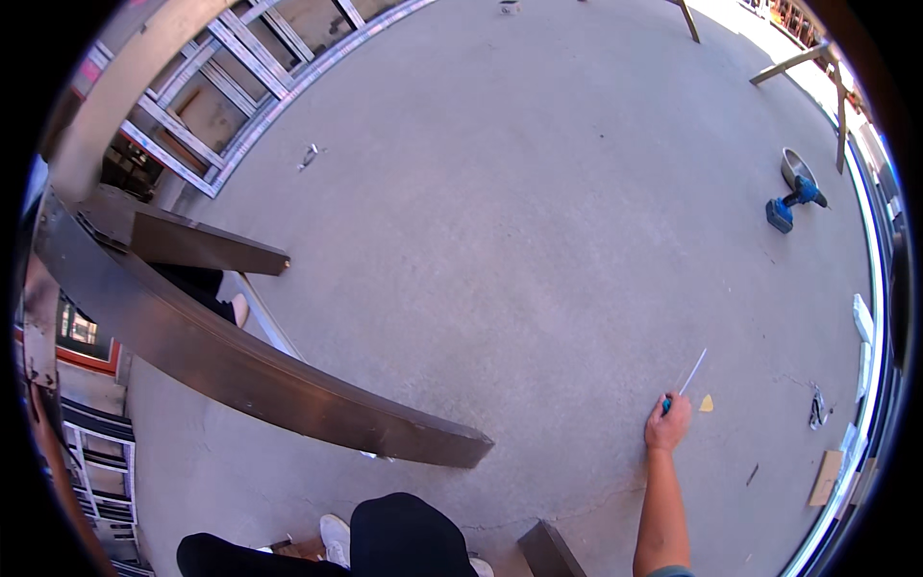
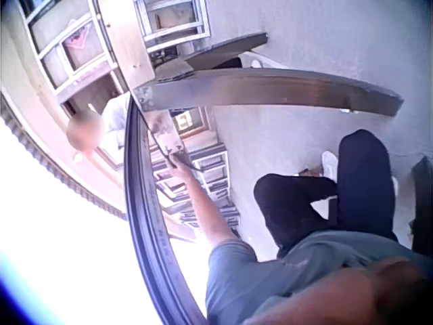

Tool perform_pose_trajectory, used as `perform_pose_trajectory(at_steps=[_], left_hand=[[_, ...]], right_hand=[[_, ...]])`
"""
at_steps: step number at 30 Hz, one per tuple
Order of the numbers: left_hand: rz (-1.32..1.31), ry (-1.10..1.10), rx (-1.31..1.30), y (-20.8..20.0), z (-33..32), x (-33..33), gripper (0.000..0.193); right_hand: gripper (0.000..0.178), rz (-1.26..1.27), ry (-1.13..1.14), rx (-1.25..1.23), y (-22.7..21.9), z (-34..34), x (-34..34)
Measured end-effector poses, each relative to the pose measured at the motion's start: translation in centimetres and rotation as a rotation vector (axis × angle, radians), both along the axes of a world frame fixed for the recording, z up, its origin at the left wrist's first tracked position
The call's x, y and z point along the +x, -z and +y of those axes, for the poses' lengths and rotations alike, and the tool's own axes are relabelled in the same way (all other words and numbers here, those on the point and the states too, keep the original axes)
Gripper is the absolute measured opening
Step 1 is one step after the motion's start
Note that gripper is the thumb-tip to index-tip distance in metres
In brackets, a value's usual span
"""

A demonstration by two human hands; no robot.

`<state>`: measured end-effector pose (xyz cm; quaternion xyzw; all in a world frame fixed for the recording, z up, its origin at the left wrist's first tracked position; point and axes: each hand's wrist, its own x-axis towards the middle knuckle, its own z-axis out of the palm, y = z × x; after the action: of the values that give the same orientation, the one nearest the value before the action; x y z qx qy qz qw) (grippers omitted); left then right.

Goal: The person assembles a large metal frame for windows or doors, moving components into position, picking up screws from a metal bowl, and using a screwdriver to secure pieces together while working on a fabrication floor.

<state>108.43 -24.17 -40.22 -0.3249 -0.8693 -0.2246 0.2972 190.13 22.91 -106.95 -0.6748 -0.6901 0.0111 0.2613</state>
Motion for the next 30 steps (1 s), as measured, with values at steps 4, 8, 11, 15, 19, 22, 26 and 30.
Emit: perform_pose_trajectory(at_steps=[4,8,11,15,19,22,26,30], left_hand=[[0.144,-0.112,-0.068,-2.6,-5.8,-3.8,0.056],[0.198,-0.150,-0.095,-1.0,-1.5,0.9,0.055],[0.317,-0.188,-0.139,-0.3,1.3,3.2,0.053],[0.464,-0.267,-0.207,0.7,1.9,5.0,0.062],[0.456,-0.195,-0.299,11.5,4.7,14.1,0.070],[0.333,0.413,-0.530,17.4,11.7,23.4,0.069],[0.376,0.607,-0.444,14.7,24.8,27.6,0.061],[0.670,0.759,-0.149,9.7,44.9,29.1,0.056]], right_hand=[[0.013,0.050,0.005,-0.021,-0.1,-0.2,-0.2],[0.013,0.065,-0.014,-0.004,0.3,-0.2,0.3],[0.013,0.028,-0.011,0.043,0.2,-0.1,0.5],[0.014,0.096,-0.008,-0.022,-0.9,-0.5,-0.3],[0.016,0.052,-0.002,-0.013,-1.0,1.0,0.5],[0.016,0.061,0.004,-0.007,0.0,-0.4,1.5],[0.019,0.120,0.029,-0.059,-0.3,0.1,-0.2],[0.019,0.027,0.033,-0.001,0.7,-0.1,2.3]])
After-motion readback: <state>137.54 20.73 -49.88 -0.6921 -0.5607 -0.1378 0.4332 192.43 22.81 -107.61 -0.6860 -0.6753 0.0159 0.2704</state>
